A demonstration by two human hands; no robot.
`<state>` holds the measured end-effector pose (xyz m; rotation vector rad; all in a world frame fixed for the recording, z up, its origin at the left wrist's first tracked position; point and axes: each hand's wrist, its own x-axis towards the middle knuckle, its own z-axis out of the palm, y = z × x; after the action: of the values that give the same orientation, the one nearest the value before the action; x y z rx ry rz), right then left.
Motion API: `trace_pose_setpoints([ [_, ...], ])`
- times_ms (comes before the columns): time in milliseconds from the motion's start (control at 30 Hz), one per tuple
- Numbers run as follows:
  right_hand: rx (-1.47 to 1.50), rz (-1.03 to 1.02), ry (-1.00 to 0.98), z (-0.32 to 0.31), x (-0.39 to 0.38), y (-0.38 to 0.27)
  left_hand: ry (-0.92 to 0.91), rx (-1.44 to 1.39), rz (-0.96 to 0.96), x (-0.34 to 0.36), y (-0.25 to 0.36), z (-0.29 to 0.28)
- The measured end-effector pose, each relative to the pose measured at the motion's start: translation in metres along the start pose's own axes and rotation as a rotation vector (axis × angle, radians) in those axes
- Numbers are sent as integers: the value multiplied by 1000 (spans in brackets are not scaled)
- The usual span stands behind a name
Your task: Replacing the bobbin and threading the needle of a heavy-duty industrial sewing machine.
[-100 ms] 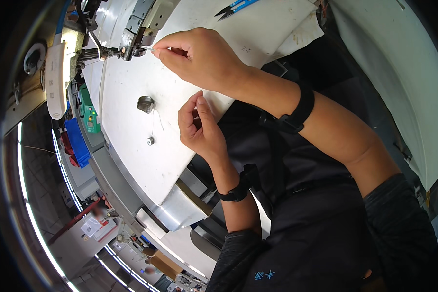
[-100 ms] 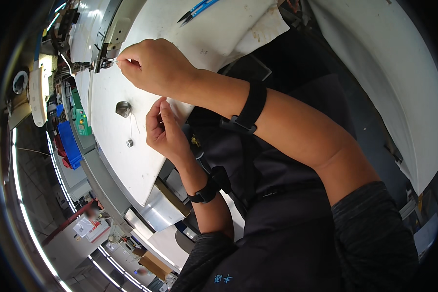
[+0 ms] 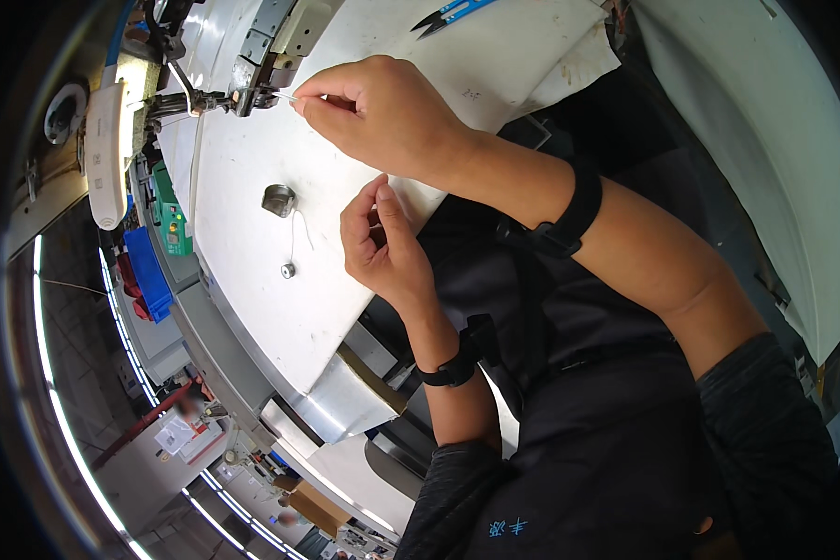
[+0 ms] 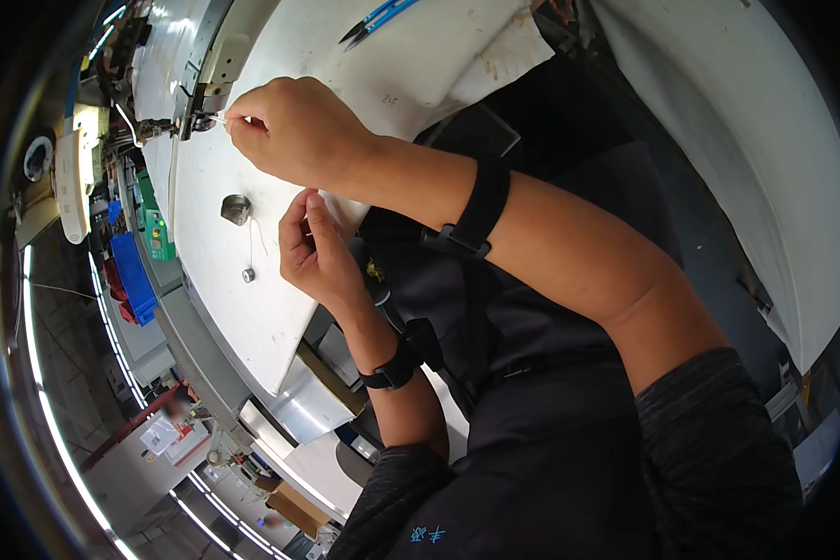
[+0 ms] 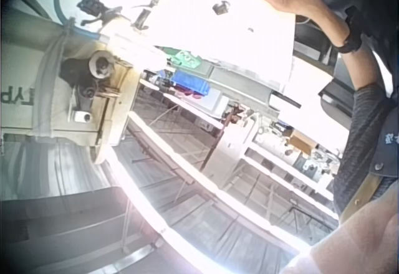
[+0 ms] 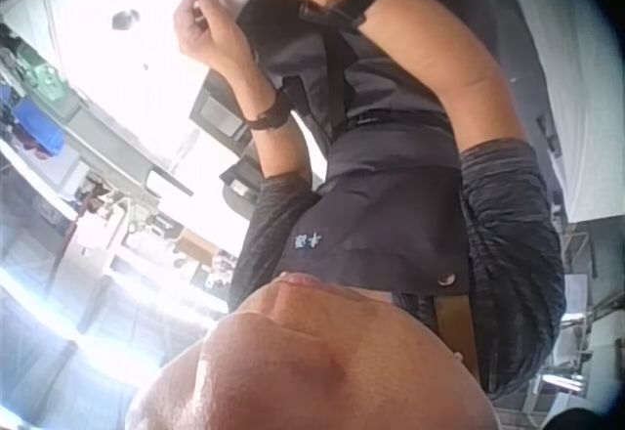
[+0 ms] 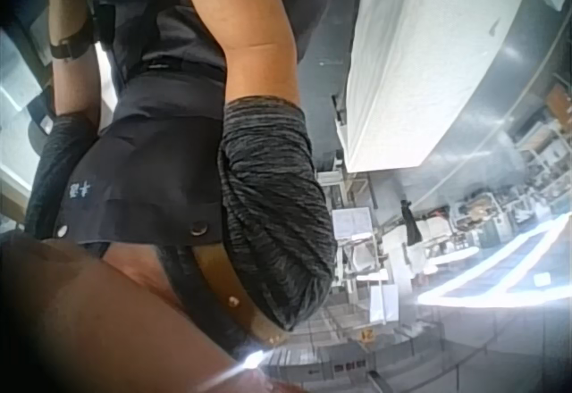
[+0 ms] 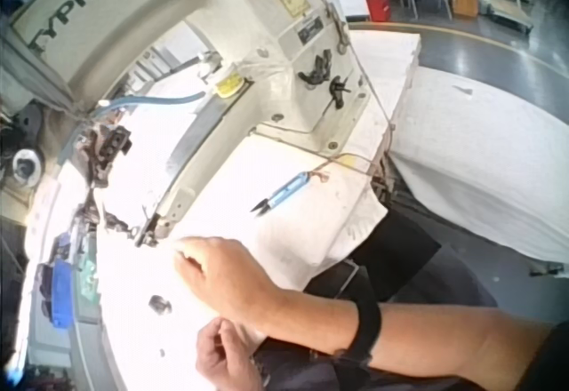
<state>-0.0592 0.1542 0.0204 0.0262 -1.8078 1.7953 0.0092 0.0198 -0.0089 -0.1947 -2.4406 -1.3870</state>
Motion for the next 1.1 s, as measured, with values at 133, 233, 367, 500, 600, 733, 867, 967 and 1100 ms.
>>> trace_pose_setpoints([
  [133, 210, 167, -60, 2, 3, -13, -3, -4, -6, 0, -2, -2],
  [233, 599, 492, -127, -5, 7, -22, 9, -4, 25, 0, -2, 0],
  [367, 835, 646, -93, -3, 10, -28, 17, 5, 48, 0, -3, 0],
  [500, 916, 681, -125, -3, 9, -29, 12, -22, 10, 0, -3, -1],
  [600, 952, 712, -120, -5, 4, -33, 9, -15, 31, 0, -4, -1],
  [733, 895, 732, -153, -11, -3, -38, 15, -11, 38, 0, -3, 0],
  [867, 889, 707, -187, -15, -11, -38, 29, -16, 29, 0, 5, -5],
  [967, 866, 674, -272, -23, -19, -41, 4, -257, -282, 7, 23, -19],
  [1100, 641, 559, -349, -37, -31, -49, -44, -556, -289, 17, 40, -30],
])
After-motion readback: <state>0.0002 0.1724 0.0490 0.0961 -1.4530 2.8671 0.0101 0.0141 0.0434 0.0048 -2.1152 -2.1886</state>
